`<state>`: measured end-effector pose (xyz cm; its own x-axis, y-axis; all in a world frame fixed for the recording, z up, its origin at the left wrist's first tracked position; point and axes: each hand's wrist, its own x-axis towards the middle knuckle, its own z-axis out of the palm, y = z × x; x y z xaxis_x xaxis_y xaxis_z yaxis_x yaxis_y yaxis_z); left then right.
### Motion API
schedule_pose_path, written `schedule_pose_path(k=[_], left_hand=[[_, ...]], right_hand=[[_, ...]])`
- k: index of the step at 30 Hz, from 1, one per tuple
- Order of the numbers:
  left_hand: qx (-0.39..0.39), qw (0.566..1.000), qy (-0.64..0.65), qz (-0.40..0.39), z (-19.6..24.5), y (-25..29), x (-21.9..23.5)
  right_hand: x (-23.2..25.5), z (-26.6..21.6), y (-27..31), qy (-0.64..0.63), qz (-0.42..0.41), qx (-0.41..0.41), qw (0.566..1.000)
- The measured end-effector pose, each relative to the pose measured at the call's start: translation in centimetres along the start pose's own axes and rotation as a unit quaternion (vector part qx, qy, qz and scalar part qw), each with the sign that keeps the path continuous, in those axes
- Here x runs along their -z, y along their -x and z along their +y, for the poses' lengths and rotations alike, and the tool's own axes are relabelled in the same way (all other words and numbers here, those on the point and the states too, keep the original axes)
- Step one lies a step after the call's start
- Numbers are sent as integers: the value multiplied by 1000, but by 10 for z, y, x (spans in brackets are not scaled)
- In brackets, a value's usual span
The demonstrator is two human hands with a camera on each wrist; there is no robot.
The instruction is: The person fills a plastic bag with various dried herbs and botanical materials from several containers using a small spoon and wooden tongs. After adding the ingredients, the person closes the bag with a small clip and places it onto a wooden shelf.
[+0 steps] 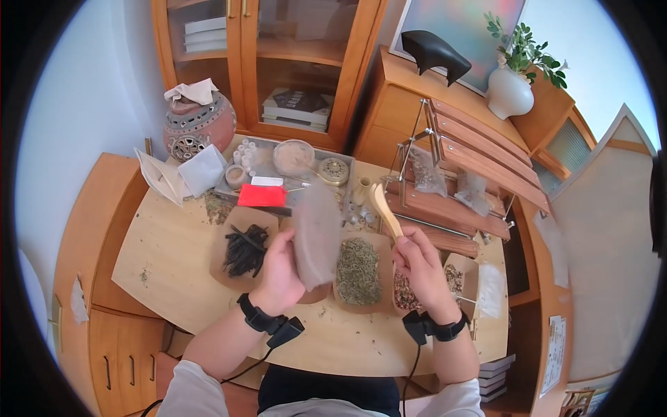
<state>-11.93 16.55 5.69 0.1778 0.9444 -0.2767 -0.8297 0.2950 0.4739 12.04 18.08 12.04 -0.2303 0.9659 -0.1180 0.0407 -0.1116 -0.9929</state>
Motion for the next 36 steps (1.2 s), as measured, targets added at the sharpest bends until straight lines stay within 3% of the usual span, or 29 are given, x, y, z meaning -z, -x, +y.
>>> schedule_pose_path(k=[2, 4, 5, 11, 14, 17, 20, 23, 26, 29, 31, 36], left_hand=[[-31, 999, 17, 23, 2, 0, 8], [-37, 999, 29, 22, 0, -4, 11], [-36, 999, 32, 22, 0, -4, 10], [-54, 998, 8, -23, -3, -6, 5], [-59, 997, -4, -40, -5, -8, 7], [-60, 997, -8, -51, -4, -7, 7], [-55, 997, -3, -51, -2, -4, 6], [-49, 998, -5, -37, 0, 0, 1], [-44, 999, -13, -27, -2, -1, 2], [-35, 999, -12, -26, -2, -1, -1], [-30, 999, -11, -27, -2, -1, -2], [-27, 999, -19, -26, -4, -4, 3]], right_hand=[[17, 11, 3, 198, 7, 40, 979], [26, 11, 9, 421, -10, 80, 903], [22, 6, 14, 469, -24, 112, 876], [10, 11, -1, 594, -3, 204, 778], [9, 16, -9, 631, -49, 195, 749], [12, 6, -1, 696, -102, 112, 702], [25, -12, 13, 620, -108, 97, 771], [44, -20, 13, 599, -58, 9, 799], [53, -13, 8, 601, -56, -45, 796], [55, 8, 0, 519, -85, -31, 850], [49, 16, -3, 508, -85, -35, 857], [27, 20, 12, 554, -47, 56, 829]])
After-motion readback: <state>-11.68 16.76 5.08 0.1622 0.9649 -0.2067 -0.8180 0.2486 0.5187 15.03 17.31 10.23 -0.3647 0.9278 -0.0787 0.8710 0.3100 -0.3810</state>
